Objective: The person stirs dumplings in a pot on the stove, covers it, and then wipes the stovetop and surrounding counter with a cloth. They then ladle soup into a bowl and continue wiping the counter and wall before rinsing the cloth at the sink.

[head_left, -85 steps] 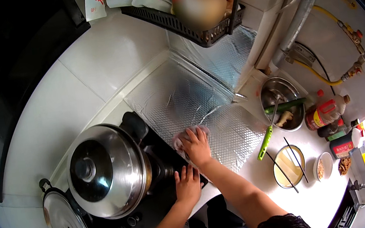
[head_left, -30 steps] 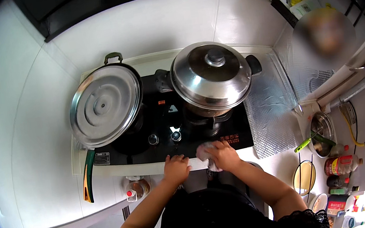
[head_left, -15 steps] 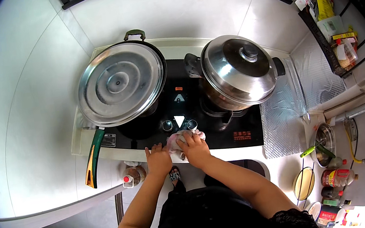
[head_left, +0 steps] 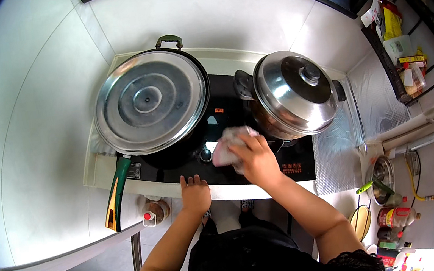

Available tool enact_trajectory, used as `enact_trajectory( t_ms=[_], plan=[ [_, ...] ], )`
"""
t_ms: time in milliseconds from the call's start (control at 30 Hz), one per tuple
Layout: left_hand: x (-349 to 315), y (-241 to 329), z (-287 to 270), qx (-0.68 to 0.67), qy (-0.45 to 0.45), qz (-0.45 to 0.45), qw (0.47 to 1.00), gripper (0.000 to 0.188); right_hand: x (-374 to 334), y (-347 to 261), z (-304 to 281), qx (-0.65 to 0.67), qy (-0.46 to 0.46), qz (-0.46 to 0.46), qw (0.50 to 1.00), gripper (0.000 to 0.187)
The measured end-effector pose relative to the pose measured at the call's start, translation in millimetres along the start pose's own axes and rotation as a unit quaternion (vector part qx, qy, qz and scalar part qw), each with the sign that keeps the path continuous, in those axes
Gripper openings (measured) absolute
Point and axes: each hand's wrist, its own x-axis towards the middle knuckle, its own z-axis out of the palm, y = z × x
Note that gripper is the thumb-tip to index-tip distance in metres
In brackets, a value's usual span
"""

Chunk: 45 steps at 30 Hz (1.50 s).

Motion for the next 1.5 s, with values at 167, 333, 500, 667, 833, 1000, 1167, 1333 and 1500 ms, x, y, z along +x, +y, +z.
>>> enact_trajectory(
  t_ms=[167, 333, 500, 667, 833, 1000, 1167, 1333, 1500],
  plan=[
    [2.2, 5.5, -4.0, 0.000, 0.038, 0.011, 0.999, 0.031, 58.0, 28.4, 74.2, -0.144, -0.320, 0.156, 0.923, 0.054],
    [5.5, 4.6, -11.0, -0.010, 0.014, 0.002, 1.000, 0.033, 68.7, 48.5, 144.7, -0.106, -0.395, 0.250, 0.878, 0.060],
    [6.1, 2.3, -13.1, -0.010, 0.005, 0.006, 1.000, 0.033, 104.6, 75.4, 164.8, -0.126, -0.347, 0.282, 0.885, 0.063],
    [8.0, 1.6, -10.9, -0.009, -0.028, 0.011, 1.000, 0.034, 159.5, 91.2, 152.8, -0.121, -0.379, 0.300, 0.867, 0.068],
    [9.9, 4.1, -7.2, -0.001, 0.003, 0.023, 1.000, 0.032, 178.0, 97.1, 148.7, -0.105, -0.342, 0.332, 0.873, 0.064],
    [14.4, 4.8, -17.8, -0.004, -0.016, 0.021, 1.000, 0.032, 119.1, 77.4, 170.0, -0.044, -0.226, 0.369, 0.900, 0.049],
    [13.5, 5.5, -19.1, 0.006, -0.018, 0.034, 0.999, 0.033, 63.5, 75.2, 152.4, -0.110, -0.302, 0.241, 0.916, 0.042],
    [14.7, 15.5, -29.1, -0.006, -0.038, 0.026, 0.999, 0.032, 22.0, 54.0, 82.1, -0.088, -0.080, 0.125, 0.985, 0.033],
    [16.3, 53.3, -27.1, -0.054, -0.059, 0.115, 0.990, 0.033, -51.3, 41.7, 36.7, -0.059, 0.029, 0.163, 0.984, 0.041]
  ],
)
